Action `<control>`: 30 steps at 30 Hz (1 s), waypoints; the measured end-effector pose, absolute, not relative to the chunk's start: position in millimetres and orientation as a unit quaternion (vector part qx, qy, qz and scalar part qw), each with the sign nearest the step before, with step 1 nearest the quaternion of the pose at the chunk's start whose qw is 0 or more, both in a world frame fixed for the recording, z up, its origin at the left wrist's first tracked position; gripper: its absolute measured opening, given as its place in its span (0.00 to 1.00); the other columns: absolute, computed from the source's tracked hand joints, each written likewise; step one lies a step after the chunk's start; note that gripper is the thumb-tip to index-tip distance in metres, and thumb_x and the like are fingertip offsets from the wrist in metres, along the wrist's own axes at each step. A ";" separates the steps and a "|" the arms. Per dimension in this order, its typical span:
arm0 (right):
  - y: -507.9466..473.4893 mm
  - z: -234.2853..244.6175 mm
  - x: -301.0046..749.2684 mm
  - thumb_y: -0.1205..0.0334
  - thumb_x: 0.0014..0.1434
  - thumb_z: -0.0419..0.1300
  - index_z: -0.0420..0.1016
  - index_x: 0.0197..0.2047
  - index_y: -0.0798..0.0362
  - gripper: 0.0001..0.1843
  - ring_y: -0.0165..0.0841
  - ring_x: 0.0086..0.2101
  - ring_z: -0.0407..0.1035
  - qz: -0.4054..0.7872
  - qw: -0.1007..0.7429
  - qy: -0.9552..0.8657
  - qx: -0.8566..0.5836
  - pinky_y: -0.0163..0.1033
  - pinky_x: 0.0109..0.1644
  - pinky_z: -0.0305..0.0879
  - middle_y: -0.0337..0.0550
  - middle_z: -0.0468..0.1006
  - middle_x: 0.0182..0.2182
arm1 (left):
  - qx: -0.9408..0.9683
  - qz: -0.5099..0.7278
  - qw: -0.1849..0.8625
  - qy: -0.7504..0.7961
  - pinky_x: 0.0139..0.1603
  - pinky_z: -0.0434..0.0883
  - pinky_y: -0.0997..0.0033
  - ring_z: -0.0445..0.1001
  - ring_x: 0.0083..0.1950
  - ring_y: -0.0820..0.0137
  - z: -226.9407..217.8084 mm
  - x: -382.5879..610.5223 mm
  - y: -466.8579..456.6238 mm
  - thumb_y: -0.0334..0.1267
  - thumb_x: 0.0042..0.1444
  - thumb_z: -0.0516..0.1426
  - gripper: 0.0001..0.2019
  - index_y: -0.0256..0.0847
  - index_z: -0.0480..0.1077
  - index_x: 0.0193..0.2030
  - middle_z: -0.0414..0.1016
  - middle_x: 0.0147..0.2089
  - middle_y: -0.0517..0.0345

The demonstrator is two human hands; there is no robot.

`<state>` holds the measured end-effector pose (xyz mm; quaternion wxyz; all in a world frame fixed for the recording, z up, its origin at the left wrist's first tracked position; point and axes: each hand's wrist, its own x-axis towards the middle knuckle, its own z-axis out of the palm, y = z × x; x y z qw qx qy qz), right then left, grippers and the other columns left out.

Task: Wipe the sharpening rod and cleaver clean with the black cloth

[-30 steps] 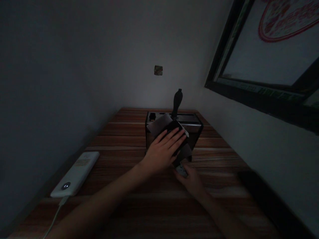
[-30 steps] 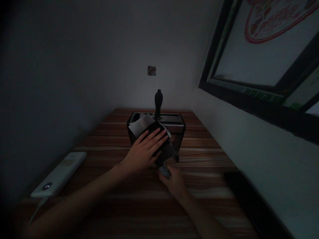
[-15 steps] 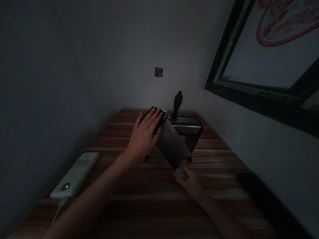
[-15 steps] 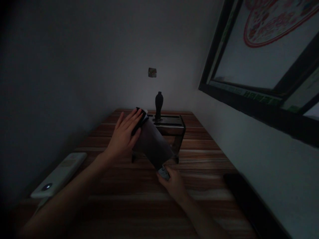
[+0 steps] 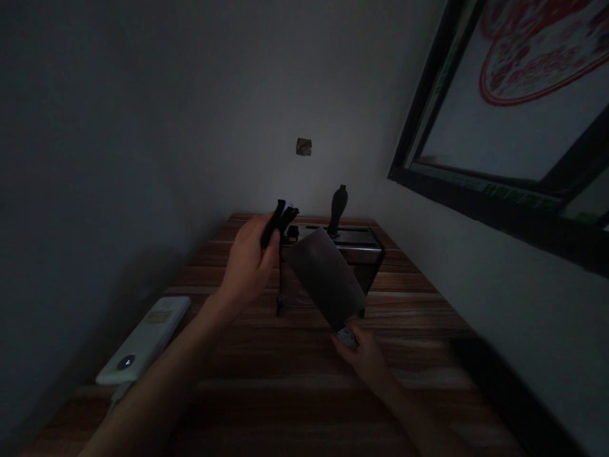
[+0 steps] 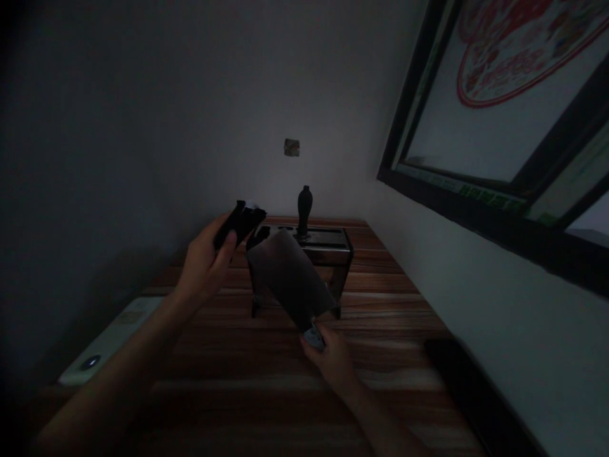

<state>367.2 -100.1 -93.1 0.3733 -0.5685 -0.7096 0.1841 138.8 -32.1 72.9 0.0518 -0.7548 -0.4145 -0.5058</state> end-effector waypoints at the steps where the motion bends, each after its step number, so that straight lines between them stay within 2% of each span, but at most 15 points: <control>1: -100.7 -92.4 366.9 0.54 0.53 0.55 0.70 0.26 0.56 0.13 0.29 0.21 0.63 0.179 0.375 -0.711 -0.567 0.31 0.24 0.57 0.38 0.69 0.19 | -0.758 -0.506 0.047 -0.409 0.53 0.64 0.59 0.67 0.53 0.63 74.1 140.2 -35.5 0.38 0.61 0.44 0.17 0.36 0.61 0.55 0.69 0.51 0.49; 9: -107.2 -86.8 365.6 0.53 0.53 0.55 0.70 0.30 0.56 0.14 0.31 0.21 0.66 0.141 0.426 -0.686 -0.573 0.33 0.25 0.61 0.39 0.71 0.19 | -0.799 -0.490 0.060 -0.344 0.53 0.65 0.61 0.67 0.52 0.64 80.8 148.5 -62.8 0.34 0.59 0.46 0.16 0.37 0.60 0.54 0.69 0.50 0.48; 11: -108.1 -88.1 366.8 0.51 0.53 0.55 0.69 0.28 0.55 0.15 0.32 0.21 0.66 0.122 0.444 -0.670 -0.583 0.33 0.24 0.61 0.39 0.70 0.19 | -0.810 -0.484 0.074 -0.324 0.52 0.66 0.62 0.67 0.51 0.65 80.8 150.5 -69.0 0.33 0.59 0.46 0.16 0.37 0.60 0.54 0.69 0.50 0.48; 15: -107.5 -89.0 372.0 0.49 0.53 0.54 0.67 0.26 0.54 0.16 0.32 0.21 0.66 0.105 0.477 -0.643 -0.589 0.33 0.24 0.62 0.39 0.71 0.19 | -0.833 -0.455 0.083 -0.305 0.52 0.66 0.65 0.68 0.51 0.65 80.5 154.7 -78.2 0.33 0.59 0.46 0.16 0.37 0.60 0.53 0.69 0.50 0.49; 20: -110.0 -77.5 385.3 0.49 0.53 0.54 0.69 0.30 0.55 0.16 0.33 0.24 0.68 0.097 0.492 -0.629 -0.594 0.34 0.27 0.63 0.41 0.72 0.21 | -0.841 -0.428 0.081 -0.320 0.48 0.68 0.65 0.70 0.48 0.65 83.3 156.0 -81.9 0.34 0.60 0.45 0.14 0.39 0.60 0.53 0.71 0.48 0.49; 24: -119.0 -55.3 402.3 0.49 0.55 0.52 0.69 0.32 0.54 0.16 0.33 0.24 0.68 0.076 0.484 -0.632 -0.601 0.34 0.27 0.63 0.41 0.73 0.23 | -0.864 -0.371 0.062 -0.335 0.49 0.67 0.63 0.70 0.48 0.65 81.4 161.7 -83.9 0.34 0.61 0.45 0.14 0.39 0.60 0.53 0.71 0.49 0.52; 28: -125.9 -21.3 427.5 0.47 0.55 0.51 0.68 0.30 0.54 0.18 0.34 0.23 0.67 -0.008 0.452 -0.638 -0.623 0.35 0.27 0.61 0.41 0.73 0.21 | -0.908 -0.288 0.017 -0.303 0.51 0.65 0.64 0.69 0.50 0.65 63.2 181.3 -87.4 0.33 0.59 0.48 0.16 0.41 0.58 0.55 0.70 0.51 0.53; 30: -126.6 -2.5 443.1 0.46 0.55 0.50 0.69 0.32 0.55 0.19 0.36 0.24 0.67 -0.047 0.419 -0.649 -0.633 0.37 0.28 0.62 0.42 0.73 0.21 | -0.929 -0.240 -0.005 -0.283 0.51 0.65 0.64 0.69 0.50 0.65 47.0 192.7 -90.0 0.32 0.58 0.49 0.17 0.41 0.59 0.54 0.70 0.51 0.53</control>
